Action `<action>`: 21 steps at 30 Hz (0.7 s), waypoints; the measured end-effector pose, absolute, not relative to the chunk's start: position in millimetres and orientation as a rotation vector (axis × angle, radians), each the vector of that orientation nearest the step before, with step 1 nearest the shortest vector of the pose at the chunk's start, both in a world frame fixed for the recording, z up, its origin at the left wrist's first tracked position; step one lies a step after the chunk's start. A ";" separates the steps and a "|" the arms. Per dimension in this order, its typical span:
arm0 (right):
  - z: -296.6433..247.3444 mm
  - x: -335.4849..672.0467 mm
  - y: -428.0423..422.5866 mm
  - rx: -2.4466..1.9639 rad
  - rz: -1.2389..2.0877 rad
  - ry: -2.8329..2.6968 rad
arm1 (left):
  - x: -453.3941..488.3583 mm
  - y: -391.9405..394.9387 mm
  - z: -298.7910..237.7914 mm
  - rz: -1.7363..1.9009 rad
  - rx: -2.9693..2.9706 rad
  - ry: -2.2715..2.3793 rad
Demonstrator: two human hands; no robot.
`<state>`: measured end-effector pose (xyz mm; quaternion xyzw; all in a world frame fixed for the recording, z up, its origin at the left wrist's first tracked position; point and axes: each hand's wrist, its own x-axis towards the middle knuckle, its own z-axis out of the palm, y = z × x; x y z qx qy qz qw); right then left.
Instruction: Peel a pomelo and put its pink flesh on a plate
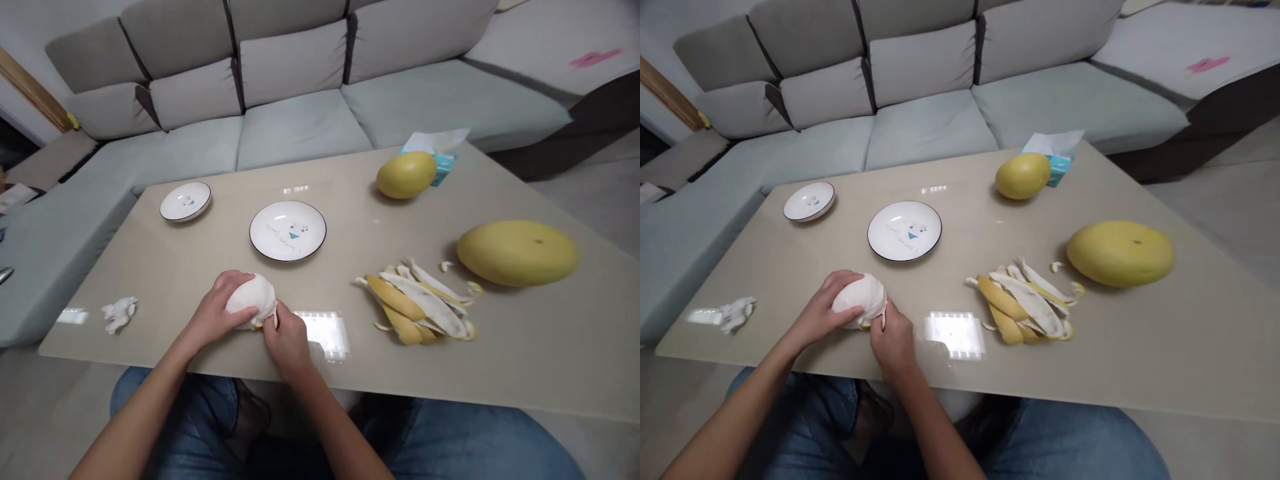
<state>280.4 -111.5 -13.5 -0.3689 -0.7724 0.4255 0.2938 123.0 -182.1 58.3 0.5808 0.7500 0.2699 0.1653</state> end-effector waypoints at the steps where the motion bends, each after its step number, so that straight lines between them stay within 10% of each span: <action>1: -15.3 279.2 -112.1 -0.992 1.126 -2.058 | 123.3 -183.0 56.5 0.774 1.653 2.142; 21: -8.3 281.6 -153.4 -0.729 0.525 -2.238 | 128.2 -215.4 58.3 0.774 1.784 2.348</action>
